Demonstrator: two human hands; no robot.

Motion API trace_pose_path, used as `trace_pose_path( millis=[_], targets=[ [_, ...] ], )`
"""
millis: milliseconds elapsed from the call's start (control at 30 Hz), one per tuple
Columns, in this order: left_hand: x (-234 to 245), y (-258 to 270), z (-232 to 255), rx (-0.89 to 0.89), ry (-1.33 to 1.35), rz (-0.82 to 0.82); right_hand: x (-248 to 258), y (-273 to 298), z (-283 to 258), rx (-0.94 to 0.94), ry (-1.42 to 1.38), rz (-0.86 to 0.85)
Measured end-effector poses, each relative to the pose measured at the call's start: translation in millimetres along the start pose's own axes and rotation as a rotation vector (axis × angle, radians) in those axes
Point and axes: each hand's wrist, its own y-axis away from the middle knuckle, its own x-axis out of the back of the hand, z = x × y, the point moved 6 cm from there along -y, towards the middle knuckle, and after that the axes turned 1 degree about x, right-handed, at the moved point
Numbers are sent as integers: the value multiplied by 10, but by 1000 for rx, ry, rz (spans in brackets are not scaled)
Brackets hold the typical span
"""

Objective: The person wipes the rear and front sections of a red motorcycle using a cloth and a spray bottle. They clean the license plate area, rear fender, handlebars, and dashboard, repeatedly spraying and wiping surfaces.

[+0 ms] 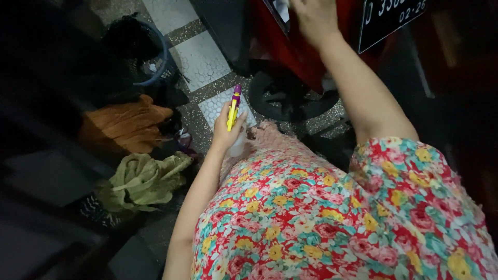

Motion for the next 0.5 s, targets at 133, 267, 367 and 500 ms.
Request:
trace_pose_path(
  millis=[133,267,367,500],
  targets=[
    [-29,8,14,90,46,-30,-22,736,-337,52,-106,-343],
    [-5,0,-208,121,28,111,233,1802,-691,107,-141,-215],
    [-3,-21,-270,110,7,118,136,2335,-871,152,-153,-310],
    [-103,-17,-302,71,-74,53,478,1494,-681,27,-219,-104]
  ],
)
